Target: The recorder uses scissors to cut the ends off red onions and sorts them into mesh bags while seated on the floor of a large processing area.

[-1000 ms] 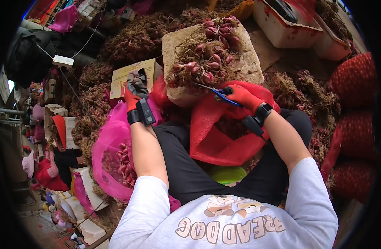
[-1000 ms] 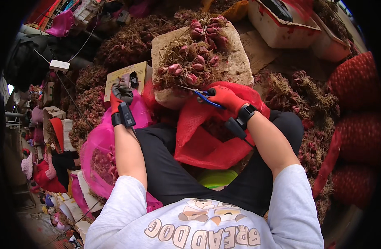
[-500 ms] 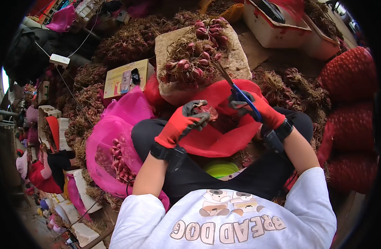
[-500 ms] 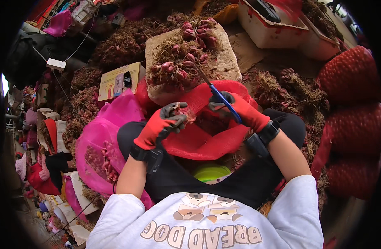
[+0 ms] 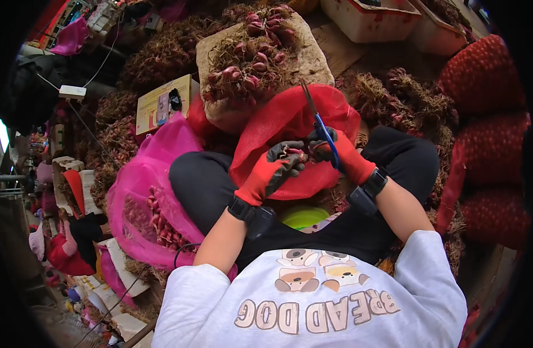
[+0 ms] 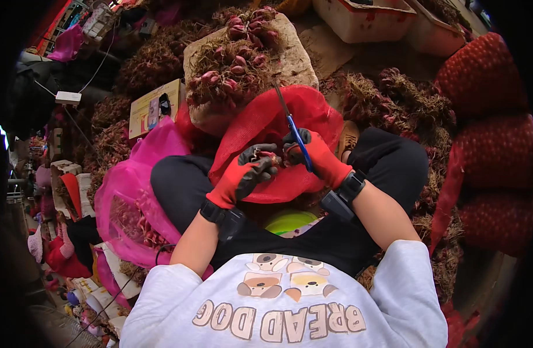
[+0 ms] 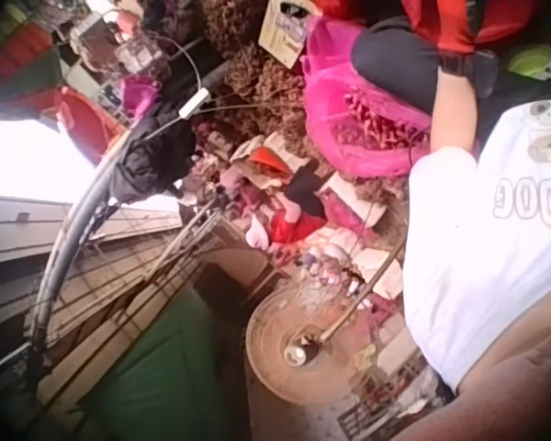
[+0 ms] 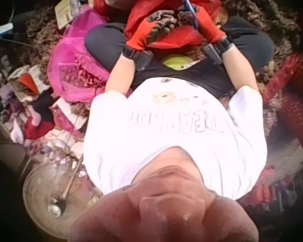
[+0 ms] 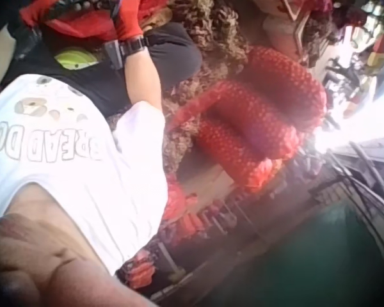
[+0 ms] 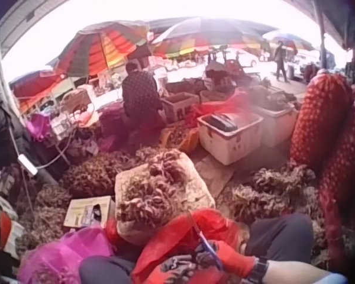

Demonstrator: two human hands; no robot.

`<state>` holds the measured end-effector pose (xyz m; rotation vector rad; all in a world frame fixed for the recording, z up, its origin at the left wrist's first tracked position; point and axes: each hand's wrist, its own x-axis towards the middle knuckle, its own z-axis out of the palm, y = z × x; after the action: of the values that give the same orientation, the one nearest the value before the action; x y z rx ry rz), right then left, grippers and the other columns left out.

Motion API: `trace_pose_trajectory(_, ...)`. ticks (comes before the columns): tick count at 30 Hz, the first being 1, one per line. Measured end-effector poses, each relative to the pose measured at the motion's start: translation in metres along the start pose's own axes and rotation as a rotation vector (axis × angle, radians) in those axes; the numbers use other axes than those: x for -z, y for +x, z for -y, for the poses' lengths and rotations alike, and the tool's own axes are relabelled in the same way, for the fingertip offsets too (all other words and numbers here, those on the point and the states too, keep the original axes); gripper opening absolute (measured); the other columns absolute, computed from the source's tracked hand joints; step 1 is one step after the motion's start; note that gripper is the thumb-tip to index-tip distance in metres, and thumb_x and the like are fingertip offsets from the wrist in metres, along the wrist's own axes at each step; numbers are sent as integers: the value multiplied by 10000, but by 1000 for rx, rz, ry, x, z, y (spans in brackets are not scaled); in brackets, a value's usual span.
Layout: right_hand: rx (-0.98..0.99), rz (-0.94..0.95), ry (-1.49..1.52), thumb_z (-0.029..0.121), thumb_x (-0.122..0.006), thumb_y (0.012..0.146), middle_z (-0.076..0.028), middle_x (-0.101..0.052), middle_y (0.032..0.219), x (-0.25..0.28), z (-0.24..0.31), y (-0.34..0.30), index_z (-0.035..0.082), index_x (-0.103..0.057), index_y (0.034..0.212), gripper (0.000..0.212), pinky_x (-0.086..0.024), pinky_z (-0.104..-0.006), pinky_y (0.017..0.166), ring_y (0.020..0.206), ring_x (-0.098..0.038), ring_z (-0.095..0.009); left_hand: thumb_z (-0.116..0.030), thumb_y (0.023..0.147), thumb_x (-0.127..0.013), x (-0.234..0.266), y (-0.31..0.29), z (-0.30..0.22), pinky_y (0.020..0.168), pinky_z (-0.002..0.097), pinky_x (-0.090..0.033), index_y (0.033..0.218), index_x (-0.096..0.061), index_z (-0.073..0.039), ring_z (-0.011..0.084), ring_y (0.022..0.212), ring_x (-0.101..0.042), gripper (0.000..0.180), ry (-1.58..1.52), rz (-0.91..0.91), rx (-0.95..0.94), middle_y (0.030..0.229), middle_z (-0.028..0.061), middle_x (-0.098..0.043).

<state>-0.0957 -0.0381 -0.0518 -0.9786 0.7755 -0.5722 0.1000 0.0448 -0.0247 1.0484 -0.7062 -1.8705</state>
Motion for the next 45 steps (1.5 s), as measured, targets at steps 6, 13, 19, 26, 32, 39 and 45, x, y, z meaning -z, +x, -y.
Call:
trace_pose_trajectory(6, -103, -4, 55, 132, -636, 815, -91, -609, 854, -20, 0, 2, 0, -522, 1021, 269, -514, -275, 557, 639, -613, -164, -152, 956, -471, 28, 8, 20, 797, 235, -455, 1213, -490, -17, 94, 915, -561, 291, 721, -83, -429, 1042, 53, -579)
trace_pose_trajectory(13, -101, 111, 222, 230, -666, 813, -79, -604, 750, -21, 4, 8, 21, -522, 1020, 327, -510, -298, 509, 574, -612, -195, -145, 941, -493, 25, 15, 15, 779, 231, -492, 1220, -492, -44, 120, 916, -582, 297, 206, -133, -139, 1056, 44, -580)
trace_pose_trajectory(19, 287, -68, -810, 314, -695, 760, -95, -578, 863, -23, 21, -10, 49, -531, 1020, 406, -464, -342, 661, 758, -599, -242, -144, 923, -529, 51, 6, -18, 777, 242, -506, 1239, -470, -103, 149, 947, -564, 324, -624, -107, -251, 1048, 38, -573)
trace_pose_trajectory(26, 483, -72, -1072, 346, -736, 681, -124, -572, 884, -37, 28, -15, 47, -544, 1011, 485, -458, -387, 711, 823, -583, -315, -109, 932, -482, 68, 15, -6, 775, 252, -514, 1228, -474, -75, 167, 945, -551, 298, -942, 214, -105, 1064, 61, -564)
trace_pose_trajectory(32, 601, -217, -1374, 328, -732, 632, -109, -582, 891, -23, 18, -11, 72, -534, 1044, 525, -459, -399, 708, 821, -588, -302, -128, 932, -470, 66, 15, 8, 847, 268, -481, 1230, -479, -63, 141, 983, -534, 304, -680, 81, -202, 1072, 32, -561)
trace_pose_trajectory(39, 221, -77, -1408, 346, -708, 667, -100, -617, 918, -4, 7, -10, 106, -557, 1013, 447, -469, -401, 696, 842, -607, -301, -9, 871, -537, 57, 25, 10, 841, 264, -466, 1208, -499, -80, 120, 957, -555, 346, -424, -40, -306, 1050, 4, -570)
trace_pose_trajectory(45, 400, -168, -1215, 360, -702, 741, -96, -615, 839, -6, 10, -13, 81, -586, 936, 360, -466, -383, 641, 769, -609, -295, 29, 854, -541, 64, 28, 10, 855, 276, -476, 1182, -509, -23, 121, 894, -582, 334, -285, -126, -502, 1002, 54, -589)
